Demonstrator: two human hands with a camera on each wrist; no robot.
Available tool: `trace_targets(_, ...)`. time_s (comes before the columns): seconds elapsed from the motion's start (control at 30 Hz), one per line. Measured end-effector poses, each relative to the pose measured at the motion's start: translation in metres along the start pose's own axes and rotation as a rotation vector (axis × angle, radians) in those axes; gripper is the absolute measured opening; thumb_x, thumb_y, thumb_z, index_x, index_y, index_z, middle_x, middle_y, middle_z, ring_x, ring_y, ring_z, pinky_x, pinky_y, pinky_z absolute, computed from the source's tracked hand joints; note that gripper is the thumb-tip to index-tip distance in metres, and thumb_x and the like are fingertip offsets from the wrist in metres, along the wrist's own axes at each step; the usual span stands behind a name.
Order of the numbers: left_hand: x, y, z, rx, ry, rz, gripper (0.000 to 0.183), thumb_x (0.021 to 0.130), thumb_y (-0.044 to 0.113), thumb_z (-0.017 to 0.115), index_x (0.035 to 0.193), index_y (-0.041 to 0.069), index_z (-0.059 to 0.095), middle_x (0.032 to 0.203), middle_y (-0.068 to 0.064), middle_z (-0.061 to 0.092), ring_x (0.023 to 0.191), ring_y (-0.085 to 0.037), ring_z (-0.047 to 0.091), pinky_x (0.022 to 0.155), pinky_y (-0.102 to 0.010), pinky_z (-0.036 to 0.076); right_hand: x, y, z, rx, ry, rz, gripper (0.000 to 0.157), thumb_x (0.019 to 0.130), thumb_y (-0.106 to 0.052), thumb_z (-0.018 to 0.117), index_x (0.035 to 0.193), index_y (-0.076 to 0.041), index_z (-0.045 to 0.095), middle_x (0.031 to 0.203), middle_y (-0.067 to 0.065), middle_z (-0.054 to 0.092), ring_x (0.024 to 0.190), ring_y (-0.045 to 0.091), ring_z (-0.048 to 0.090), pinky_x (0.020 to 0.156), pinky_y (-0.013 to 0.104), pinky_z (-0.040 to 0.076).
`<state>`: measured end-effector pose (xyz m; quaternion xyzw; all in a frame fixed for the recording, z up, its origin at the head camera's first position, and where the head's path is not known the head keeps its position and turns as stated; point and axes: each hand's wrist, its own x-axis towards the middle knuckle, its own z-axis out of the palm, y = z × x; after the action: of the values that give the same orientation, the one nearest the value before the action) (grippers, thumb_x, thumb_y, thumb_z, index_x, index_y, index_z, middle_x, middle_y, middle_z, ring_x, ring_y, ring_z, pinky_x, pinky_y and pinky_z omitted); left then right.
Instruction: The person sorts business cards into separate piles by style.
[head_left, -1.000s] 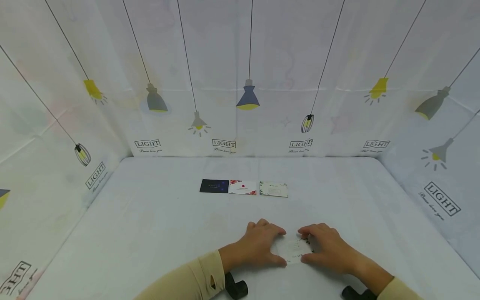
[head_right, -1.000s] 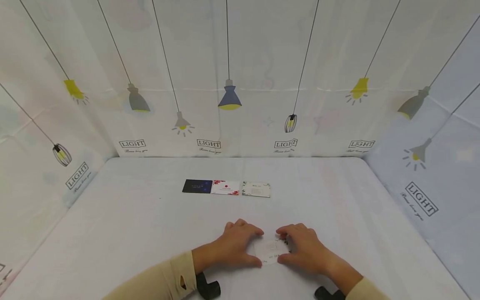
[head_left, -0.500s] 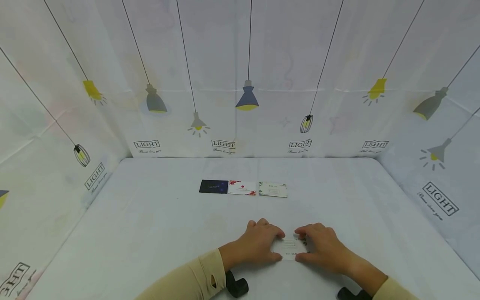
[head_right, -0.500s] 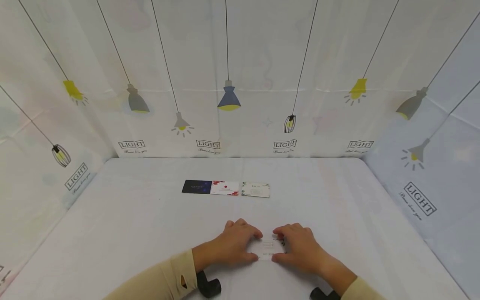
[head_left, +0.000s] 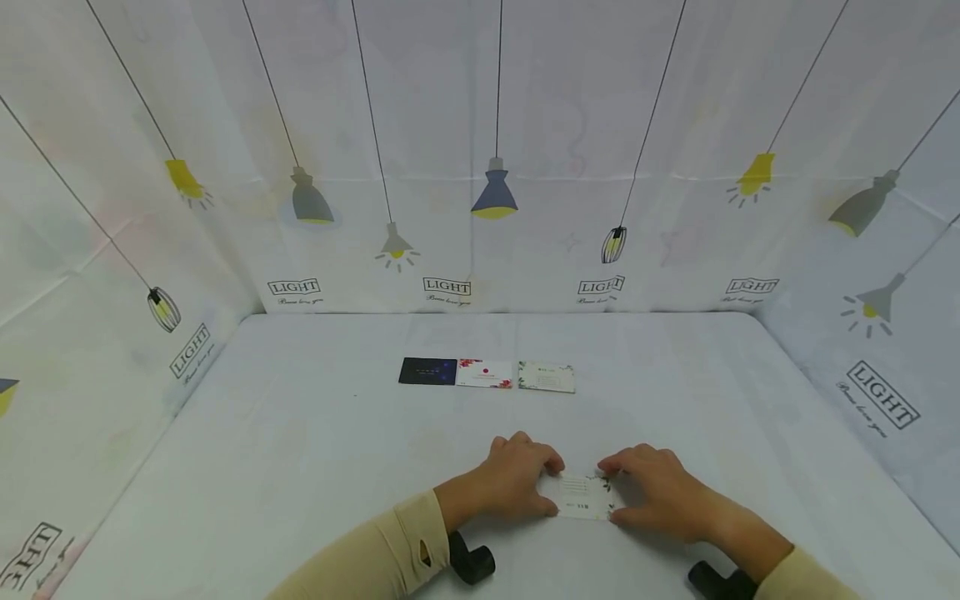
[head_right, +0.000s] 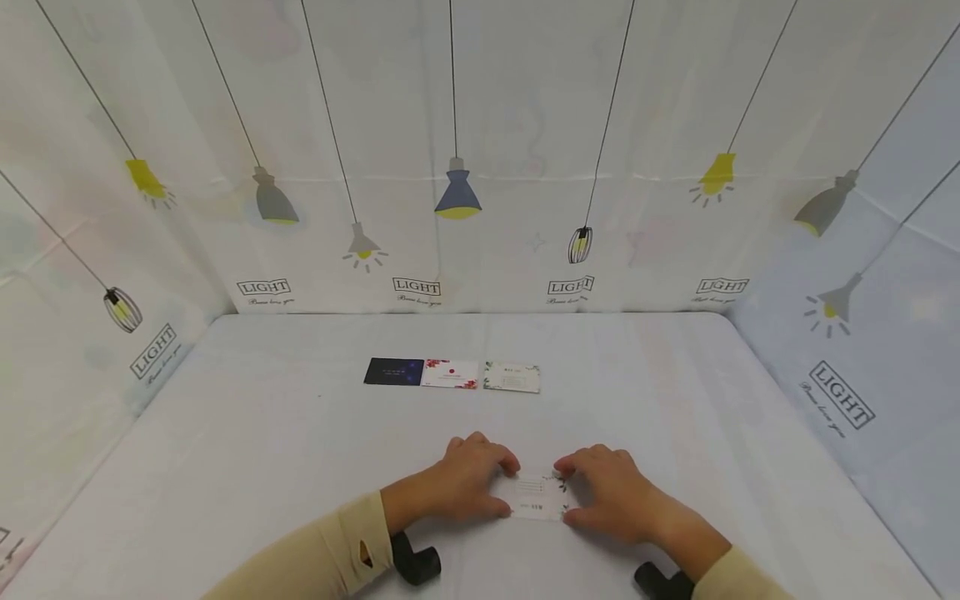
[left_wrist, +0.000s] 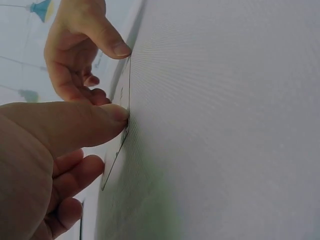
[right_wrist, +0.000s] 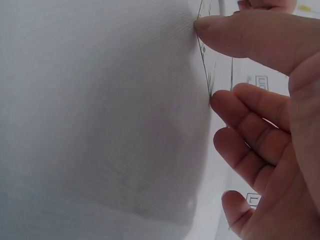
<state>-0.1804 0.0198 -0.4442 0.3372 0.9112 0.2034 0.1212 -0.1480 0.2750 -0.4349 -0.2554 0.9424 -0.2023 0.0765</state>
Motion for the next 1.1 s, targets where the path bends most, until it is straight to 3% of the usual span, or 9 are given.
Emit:
trace_targets(0.33,0.002,-0.006,0.001,0.017,-0.001,0.038,0.048,0.081,0.037,0.084,0.122,0.020,0.065,0.106,0.020,0.061,0.097,-0.005,0.046,0.087,-0.029,0.033,0.005,-0.005,-0.005,-0.130,-0.036,-0.096,0.053,0.081,-0.041,0.081,0.121,-0.011,0.065,0.113,-0.008,0.060,0.105,0.018,0.053,0.092,0.051,0.040)
trace_targets(0.67,0.001,-0.010,0.004,0.024,0.028,0.086,0.045,0.084,0.036,0.081,0.123,0.019,0.065,0.110,0.018,0.063,0.098,-0.004,0.046,0.084,-0.028,0.033,0.008,-0.007,0.001,-0.121,-0.006,-0.096,0.037,0.083,-0.029,0.077,0.113,-0.011,0.066,0.105,-0.011,0.058,0.101,0.017,0.053,0.091,0.052,0.042)
trace_targets(0.87,-0.003,-0.012,0.005,0.058,0.009,0.048,0.059,0.081,0.045,0.082,0.131,0.021,0.062,0.121,0.017,0.062,0.108,-0.006,0.046,0.086,-0.031,0.033,0.006,-0.007,0.004,-0.116,0.010,-0.085,0.036,0.083,-0.028,0.077,0.113,-0.011,0.066,0.104,-0.013,0.058,0.098,0.014,0.053,0.089,0.050,0.044)
trace_targets(1.1,-0.004,-0.009,-0.003,0.108,0.023,0.047,0.048,0.083,0.040,0.081,0.125,0.019,0.067,0.109,0.018,0.063,0.096,-0.006,0.046,0.083,-0.030,0.033,0.004,-0.006,0.002,-0.109,0.033,-0.101,0.040,0.083,-0.032,0.078,0.115,-0.012,0.065,0.106,-0.012,0.057,0.100,0.014,0.053,0.089,0.048,0.044)
